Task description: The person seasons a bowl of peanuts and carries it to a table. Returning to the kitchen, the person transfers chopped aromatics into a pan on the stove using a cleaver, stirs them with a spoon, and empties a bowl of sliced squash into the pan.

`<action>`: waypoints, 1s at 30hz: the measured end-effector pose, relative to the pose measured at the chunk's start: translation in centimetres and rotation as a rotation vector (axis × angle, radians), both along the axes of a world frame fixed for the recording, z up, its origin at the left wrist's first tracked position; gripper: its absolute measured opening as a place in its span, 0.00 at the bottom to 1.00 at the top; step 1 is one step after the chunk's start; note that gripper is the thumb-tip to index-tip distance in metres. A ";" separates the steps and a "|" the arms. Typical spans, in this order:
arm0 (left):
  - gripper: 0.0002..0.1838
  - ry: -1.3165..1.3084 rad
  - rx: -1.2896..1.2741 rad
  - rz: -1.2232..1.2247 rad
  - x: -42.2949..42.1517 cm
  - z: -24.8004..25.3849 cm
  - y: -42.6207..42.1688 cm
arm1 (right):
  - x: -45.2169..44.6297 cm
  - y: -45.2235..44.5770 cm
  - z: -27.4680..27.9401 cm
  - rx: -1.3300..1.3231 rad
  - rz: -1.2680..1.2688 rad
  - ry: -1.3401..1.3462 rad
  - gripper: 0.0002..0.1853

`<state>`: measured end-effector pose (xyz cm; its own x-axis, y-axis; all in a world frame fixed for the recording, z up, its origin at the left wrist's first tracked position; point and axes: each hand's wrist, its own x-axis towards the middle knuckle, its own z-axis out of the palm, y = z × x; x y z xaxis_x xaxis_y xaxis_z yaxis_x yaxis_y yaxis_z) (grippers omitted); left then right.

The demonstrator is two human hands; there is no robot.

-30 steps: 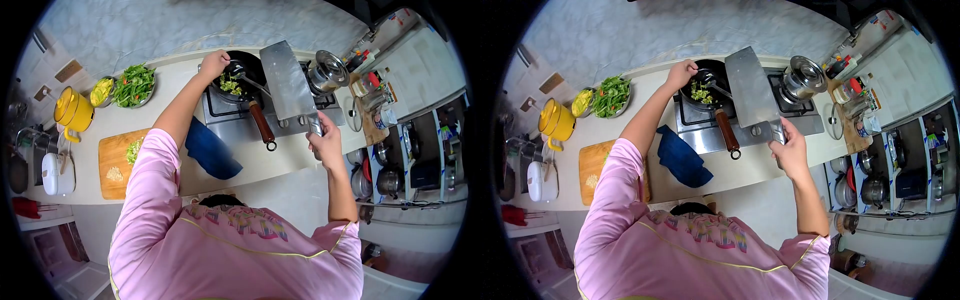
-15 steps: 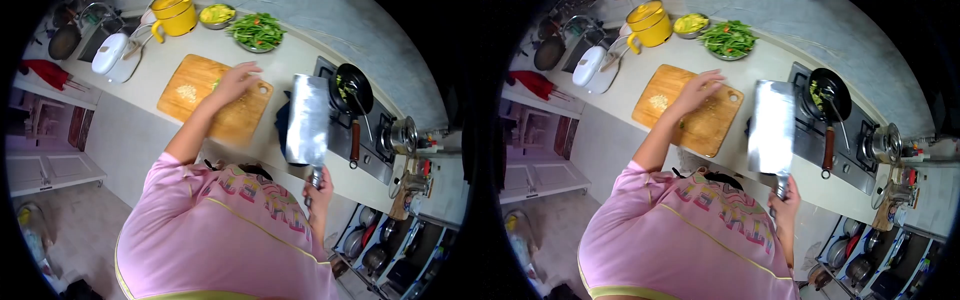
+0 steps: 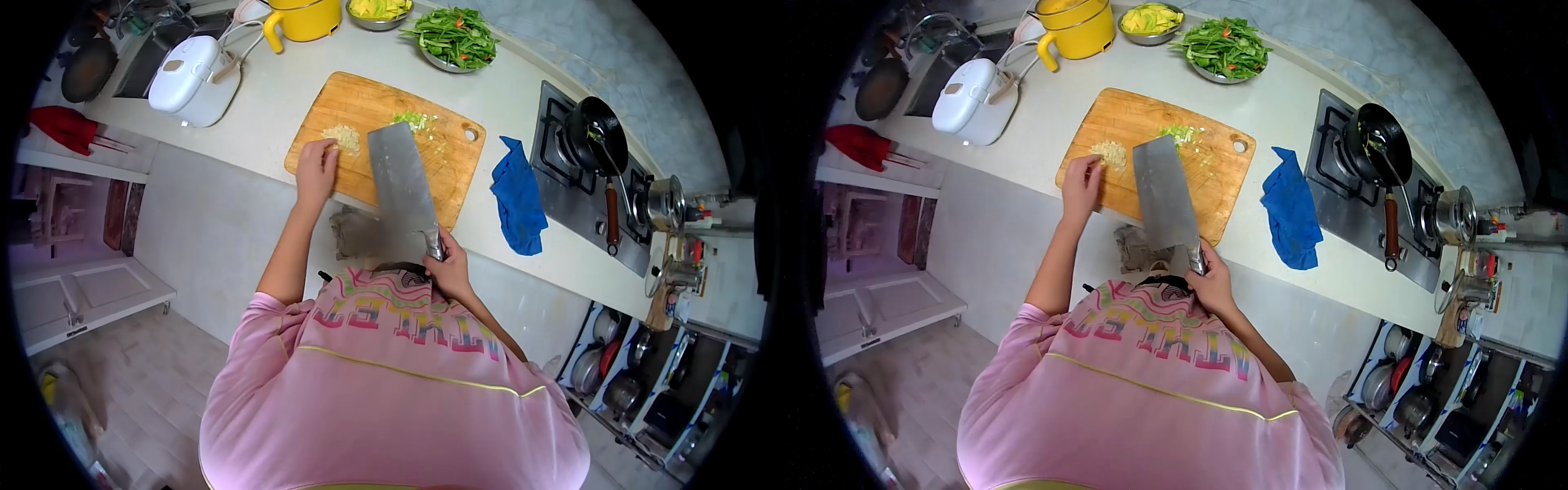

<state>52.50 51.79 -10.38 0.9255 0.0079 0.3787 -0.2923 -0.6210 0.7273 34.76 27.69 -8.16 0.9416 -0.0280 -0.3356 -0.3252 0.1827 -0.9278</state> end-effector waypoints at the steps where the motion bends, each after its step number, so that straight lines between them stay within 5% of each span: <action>1: 0.12 -0.001 0.009 0.004 0.1 -0.1 -0.5 | 0.0 0.4 0.0 -0.008 -0.011 0.001 0.34; 10: 0.21 0.027 0.086 -0.018 0.3 -1.4 -2.1 | -0.4 2.1 -1.1 -0.062 -0.029 0.028 0.35; 30: 0.16 0.046 0.064 0.014 1.0 0.0 -0.2 | -0.3 3.3 -1.4 0.053 0.048 0.081 0.35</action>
